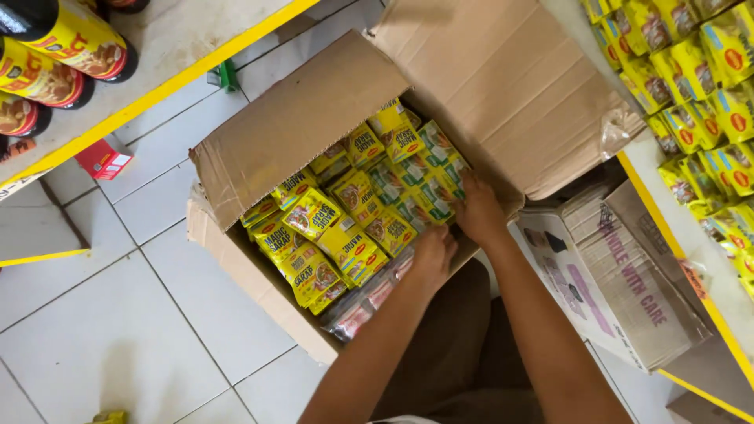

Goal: Stocking seasoning packets onto grocery store shelves from a cardboard box.

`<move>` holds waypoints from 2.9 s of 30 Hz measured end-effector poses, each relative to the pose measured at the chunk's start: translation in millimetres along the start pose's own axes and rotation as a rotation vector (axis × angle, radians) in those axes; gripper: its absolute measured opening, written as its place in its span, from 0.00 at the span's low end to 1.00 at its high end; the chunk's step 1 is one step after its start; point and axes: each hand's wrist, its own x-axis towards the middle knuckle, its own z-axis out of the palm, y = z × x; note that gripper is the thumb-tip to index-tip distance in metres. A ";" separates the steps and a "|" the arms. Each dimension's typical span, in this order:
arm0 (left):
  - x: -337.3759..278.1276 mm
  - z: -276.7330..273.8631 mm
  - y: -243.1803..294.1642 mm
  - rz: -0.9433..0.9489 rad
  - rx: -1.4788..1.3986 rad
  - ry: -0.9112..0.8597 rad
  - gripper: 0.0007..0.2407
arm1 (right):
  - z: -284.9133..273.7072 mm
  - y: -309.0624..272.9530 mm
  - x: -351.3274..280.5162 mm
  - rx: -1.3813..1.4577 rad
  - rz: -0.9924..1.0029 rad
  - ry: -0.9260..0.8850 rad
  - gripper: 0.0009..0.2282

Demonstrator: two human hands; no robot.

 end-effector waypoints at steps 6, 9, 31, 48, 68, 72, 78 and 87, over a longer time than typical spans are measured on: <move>24.2 49.5 -2.9 -0.336 -0.564 -0.065 0.16 | 36.5 38.3 26.7 0.020 0.425 -0.169 0.27; 60.9 40.8 -18.1 -0.152 -0.685 -0.100 0.15 | 36.3 33.8 36.4 -0.218 0.233 -0.075 0.32; -5.0 63.2 28.8 -0.262 -0.882 0.307 0.15 | 63.1 22.1 155.6 -0.700 -0.192 -0.360 0.10; -116.3 1.9 58.0 -0.214 -0.273 -0.126 0.13 | -145.3 15.2 36.2 -0.123 0.228 -0.306 0.13; -321.3 190.3 302.7 0.654 0.387 -1.050 0.29 | -360.6 -158.6 -151.5 -0.020 -0.033 0.669 0.34; -381.0 272.1 331.8 0.778 0.417 -1.012 0.27 | -413.5 -184.3 -136.7 -0.027 -0.044 0.843 0.35; -417.8 432.2 377.7 0.942 0.620 -1.038 0.25 | -499.8 -192.7 -92.1 -0.214 -0.029 1.086 0.31; -308.0 636.5 371.5 1.095 0.752 -1.247 0.26 | -563.5 -165.5 -32.9 -0.431 0.102 1.254 0.23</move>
